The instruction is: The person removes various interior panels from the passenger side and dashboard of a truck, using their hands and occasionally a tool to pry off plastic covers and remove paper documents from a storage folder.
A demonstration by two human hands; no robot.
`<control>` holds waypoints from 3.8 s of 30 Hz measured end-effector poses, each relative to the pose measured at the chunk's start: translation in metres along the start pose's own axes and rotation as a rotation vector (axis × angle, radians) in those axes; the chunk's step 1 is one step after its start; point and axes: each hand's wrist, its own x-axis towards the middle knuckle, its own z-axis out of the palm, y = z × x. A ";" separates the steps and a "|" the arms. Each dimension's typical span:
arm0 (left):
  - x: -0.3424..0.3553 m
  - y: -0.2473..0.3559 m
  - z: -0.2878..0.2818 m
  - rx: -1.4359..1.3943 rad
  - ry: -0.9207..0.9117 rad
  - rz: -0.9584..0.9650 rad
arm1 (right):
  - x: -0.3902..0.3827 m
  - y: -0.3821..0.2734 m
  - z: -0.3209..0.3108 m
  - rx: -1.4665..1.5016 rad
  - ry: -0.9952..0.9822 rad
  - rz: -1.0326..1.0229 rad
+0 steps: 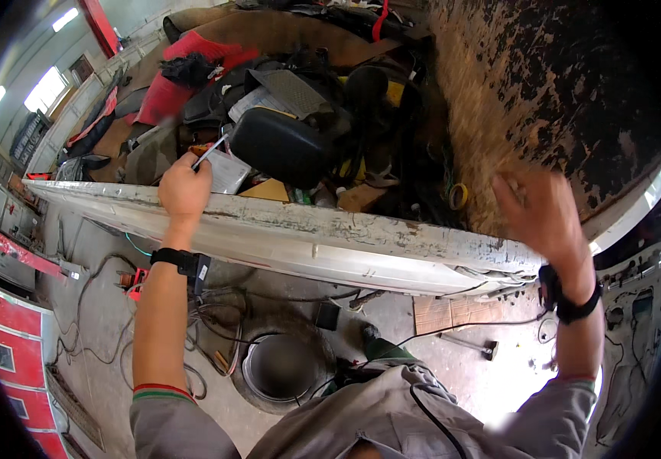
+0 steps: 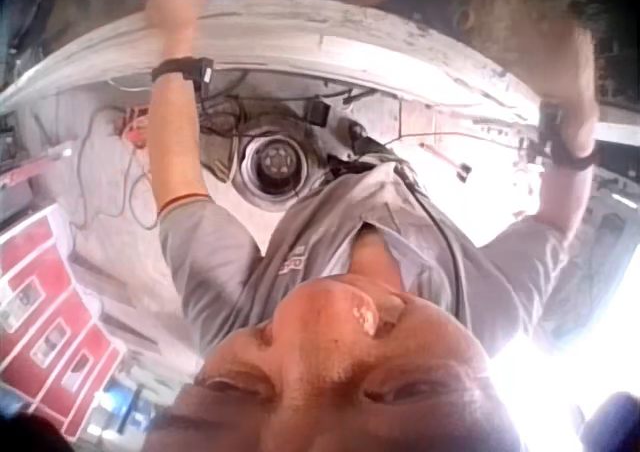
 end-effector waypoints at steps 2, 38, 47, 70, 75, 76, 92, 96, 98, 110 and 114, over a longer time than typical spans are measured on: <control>-0.001 -0.002 0.004 0.006 0.017 0.008 | 0.029 -0.032 -0.016 -0.009 0.027 -0.222; 0.006 0.010 -0.002 -0.065 0.092 -0.090 | 0.400 -0.127 0.422 0.029 -0.353 0.223; 0.005 0.005 -0.001 -0.125 0.090 -0.108 | 0.398 -0.134 0.396 -0.001 -0.490 0.206; 0.005 0.007 -0.003 -0.106 0.043 -0.176 | 0.450 -0.105 0.330 0.407 -0.540 0.274; 0.007 0.009 -0.002 -0.115 0.041 -0.170 | 0.453 -0.074 0.323 0.664 -0.557 0.422; 0.008 0.009 0.000 -0.118 0.047 -0.166 | 0.460 -0.067 0.320 0.630 -0.574 0.412; 0.000 -0.004 0.003 -0.028 0.121 -0.111 | 0.455 -0.051 0.223 -0.107 -0.570 -0.592; 0.004 0.004 0.004 -0.065 0.090 -0.154 | 0.429 -0.049 0.182 -0.213 -0.465 -0.261; 0.004 0.004 0.004 -0.060 0.064 -0.144 | 0.421 -0.039 0.170 -0.303 -0.466 -0.211; 0.001 0.003 -0.001 -0.017 0.016 -0.115 | 0.386 0.027 0.132 0.541 -0.574 0.524; 0.000 0.001 0.001 -0.036 0.040 -0.121 | 0.371 0.024 0.123 0.676 -0.625 0.524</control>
